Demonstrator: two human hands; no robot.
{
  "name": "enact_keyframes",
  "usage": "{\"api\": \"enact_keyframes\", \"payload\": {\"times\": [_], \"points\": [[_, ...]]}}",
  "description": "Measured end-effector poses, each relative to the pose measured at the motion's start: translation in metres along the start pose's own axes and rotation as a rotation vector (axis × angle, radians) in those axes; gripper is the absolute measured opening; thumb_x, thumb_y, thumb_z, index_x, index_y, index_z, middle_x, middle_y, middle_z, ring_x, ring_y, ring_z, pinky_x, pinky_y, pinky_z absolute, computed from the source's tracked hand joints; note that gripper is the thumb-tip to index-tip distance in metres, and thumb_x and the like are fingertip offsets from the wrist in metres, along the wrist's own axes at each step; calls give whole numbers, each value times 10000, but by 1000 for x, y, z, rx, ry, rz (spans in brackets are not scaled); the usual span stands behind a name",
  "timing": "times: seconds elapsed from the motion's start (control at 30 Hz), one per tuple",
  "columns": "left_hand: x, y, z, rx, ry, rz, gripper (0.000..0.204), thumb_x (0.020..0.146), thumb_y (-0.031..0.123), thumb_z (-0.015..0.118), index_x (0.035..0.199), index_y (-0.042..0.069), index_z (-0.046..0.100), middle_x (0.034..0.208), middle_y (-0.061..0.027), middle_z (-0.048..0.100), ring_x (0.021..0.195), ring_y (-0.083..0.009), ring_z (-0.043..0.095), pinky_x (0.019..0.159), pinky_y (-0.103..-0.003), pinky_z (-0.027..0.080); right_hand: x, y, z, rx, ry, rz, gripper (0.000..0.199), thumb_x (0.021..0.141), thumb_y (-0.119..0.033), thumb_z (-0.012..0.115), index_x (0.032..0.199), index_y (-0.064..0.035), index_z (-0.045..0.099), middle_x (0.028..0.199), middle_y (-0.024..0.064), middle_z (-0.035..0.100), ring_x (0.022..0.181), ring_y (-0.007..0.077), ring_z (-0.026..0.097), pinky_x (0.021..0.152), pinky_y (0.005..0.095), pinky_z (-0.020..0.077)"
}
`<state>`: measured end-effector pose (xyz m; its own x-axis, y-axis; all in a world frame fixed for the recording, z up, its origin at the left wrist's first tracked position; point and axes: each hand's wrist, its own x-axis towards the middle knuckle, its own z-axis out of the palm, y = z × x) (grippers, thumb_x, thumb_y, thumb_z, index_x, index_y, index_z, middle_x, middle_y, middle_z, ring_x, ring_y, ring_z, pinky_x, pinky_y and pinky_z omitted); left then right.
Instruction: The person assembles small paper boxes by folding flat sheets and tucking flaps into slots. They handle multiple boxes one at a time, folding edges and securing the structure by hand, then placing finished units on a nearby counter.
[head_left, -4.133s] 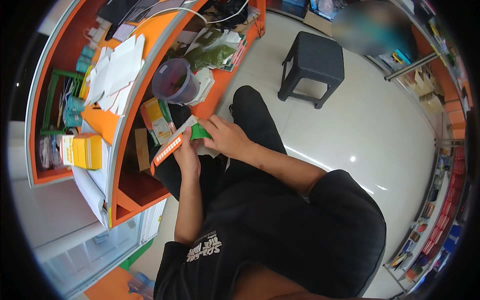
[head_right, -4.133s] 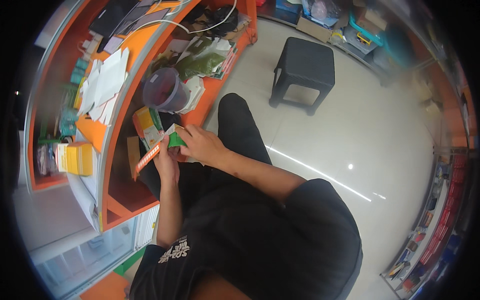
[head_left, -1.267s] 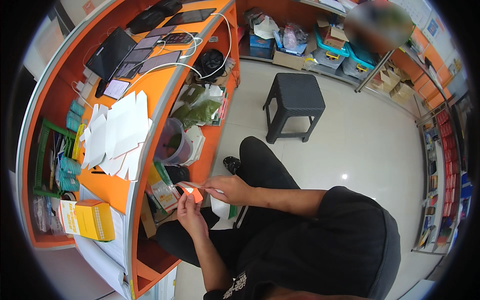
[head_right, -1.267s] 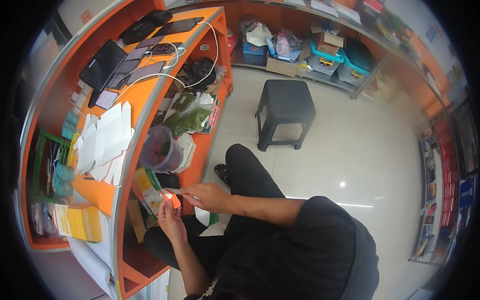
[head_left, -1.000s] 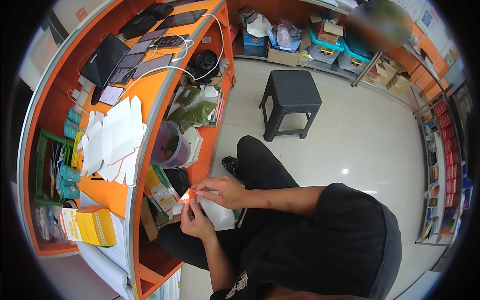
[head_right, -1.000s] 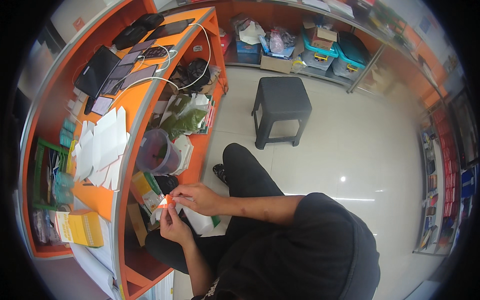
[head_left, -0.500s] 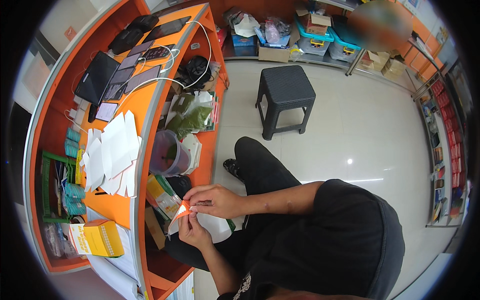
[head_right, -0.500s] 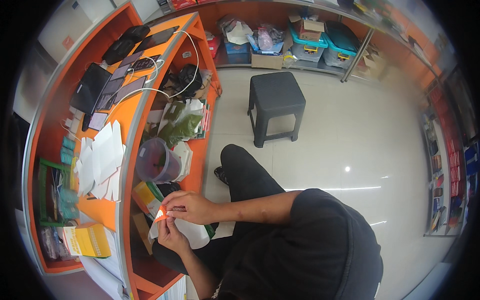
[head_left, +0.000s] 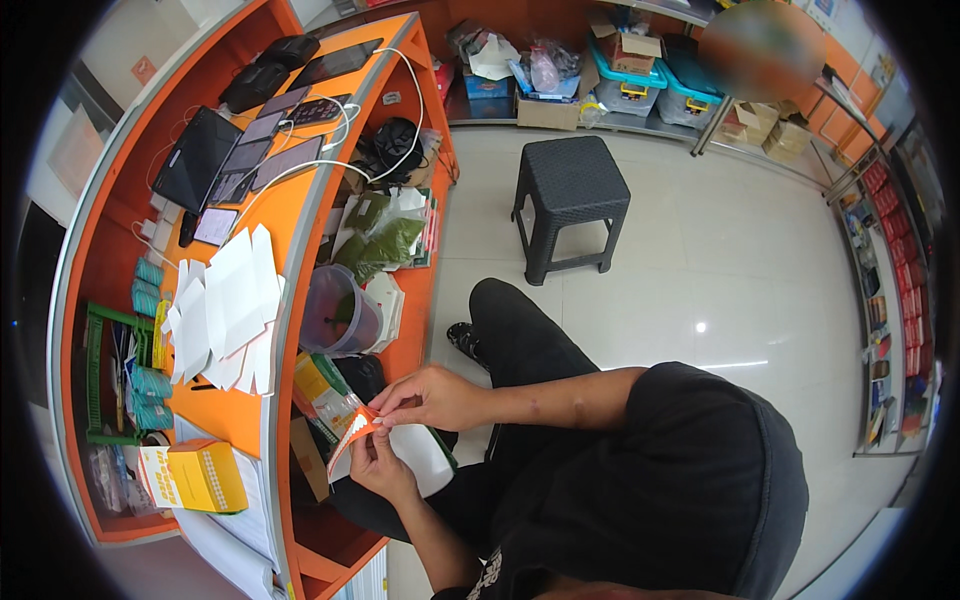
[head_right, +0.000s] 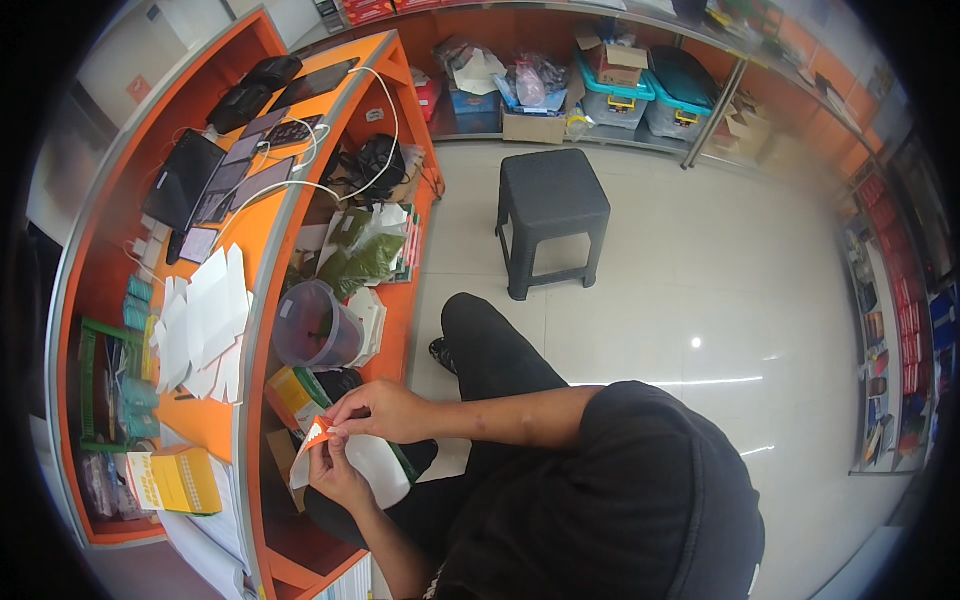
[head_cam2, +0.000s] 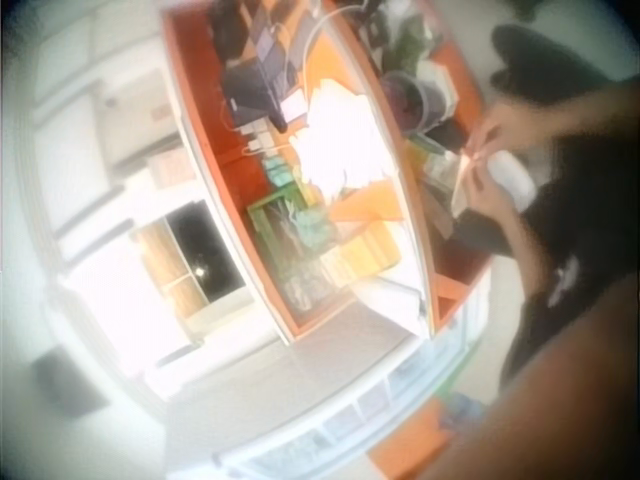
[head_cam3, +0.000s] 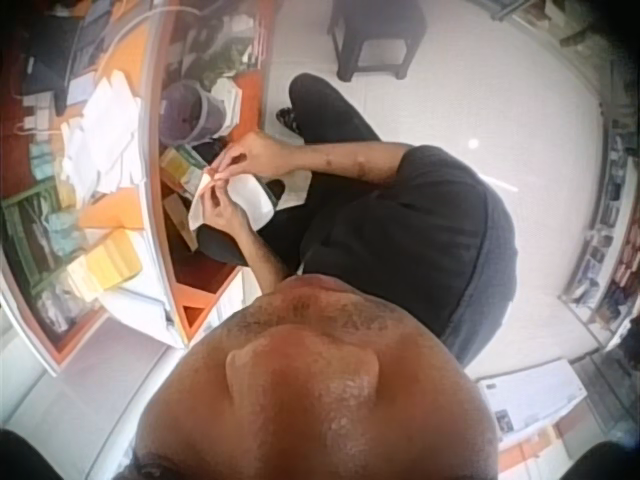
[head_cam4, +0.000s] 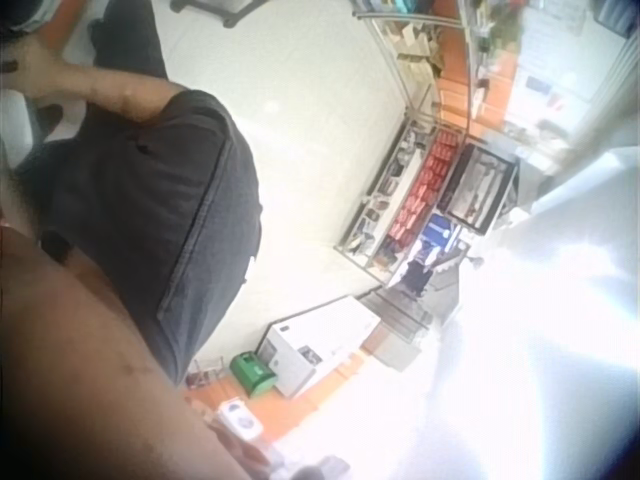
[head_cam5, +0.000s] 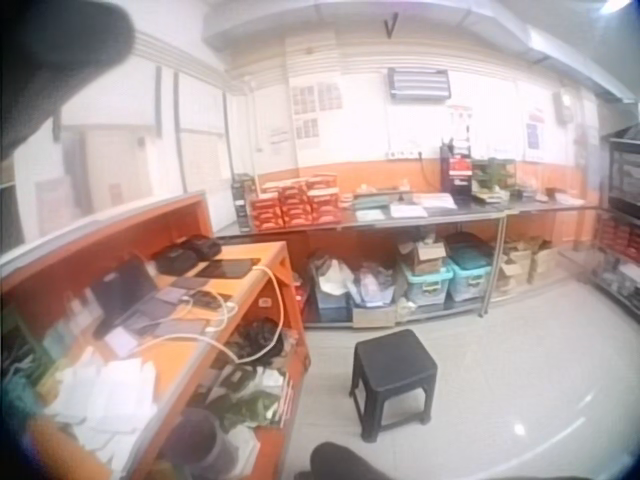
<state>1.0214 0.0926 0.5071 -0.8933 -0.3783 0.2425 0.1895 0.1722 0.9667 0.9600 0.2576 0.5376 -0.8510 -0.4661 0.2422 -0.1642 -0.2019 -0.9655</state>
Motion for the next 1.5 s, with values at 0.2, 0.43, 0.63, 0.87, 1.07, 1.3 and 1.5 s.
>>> {"api": "enact_keyframes", "payload": {"times": [0.2, 0.43, 0.63, 0.87, 1.07, 1.3, 1.5], "points": [[-3, -7, -3, 269, -44, 160, 393, 949, 75, 650, 1303, -76, 569, 1217, -160, 621, 1038, -193, 628, 900, -307, 502, -4, -7, 13, -94, 95, -39, 165, 890, -113, 719, 985, 20, 713, 1119, 144, 715, 999, 192, 697, 865, 317, 540], [-26, 61, -30, 39, -985, -199, 493, 885, 23, 658, 1348, -57, 508, 1250, -218, 594, 1017, -258, 667, 883, -352, 522, 29, 37, -14, -467, 204, -199, 116, 928, -99, 616, 990, -3, 596, 1021, 144, 676, 951, 354, 664, 796, 419, 531], [-9, 92, 3, 413, -480, 380, 320, 799, 175, 769, 1033, -18, 667, 1009, -139, 660, 1095, -348, 568, 1004, -429, 402, 10, 57, -3, -449, -236, -147, 204, 895, -150, 632, 1016, -49, 502, 906, 154, 620, 881, 403, 614, 729, 474, 484], [-16, 20, -24, 207, -241, -20, 173, 900, 123, 711, 900, 13, 578, 838, -39, 562, 770, -97, 522, 692, -230, 439, -1, 55, -4, 11, -306, 113, 240, 963, -223, 621, 1101, -44, 541, 996, 118, 635, 983, 238, 614, 834, 354, 481], [-14, -14, -31, -76, 56, -180, 182, 974, 158, 634, 910, -8, 597, 882, -20, 612, 776, -74, 514, 715, -225, 424, -5, 14, -4, -253, -324, -23, 186, 949, -197, 629, 1054, -47, 596, 933, 104, 659, 882, 264, 645, 788, 381, 504], [-10, -10, -24, 109, 36, -196, 196, 950, 142, 668, 957, -53, 685, 804, -11, 592, 730, -74, 507, 667, -223, 414, -8, 28, 11, -575, -94, -354, 121, 917, -133, 618, 985, -34, 604, 931, 109, 614, 897, 312, 605, 817, 414, 489], [-2, 8, -31, 173, -212, -121, 229, 963, 131, 639, 1073, -61, 700, 871, -56, 639, 795, -109, 554, 731, -247, 445, -4, 39, 11, -580, -127, -387, 108, 913, -142, 601, 961, -47, 584, 916, 109, 592, 933, 322, 583, 862, 434, 452]]}}
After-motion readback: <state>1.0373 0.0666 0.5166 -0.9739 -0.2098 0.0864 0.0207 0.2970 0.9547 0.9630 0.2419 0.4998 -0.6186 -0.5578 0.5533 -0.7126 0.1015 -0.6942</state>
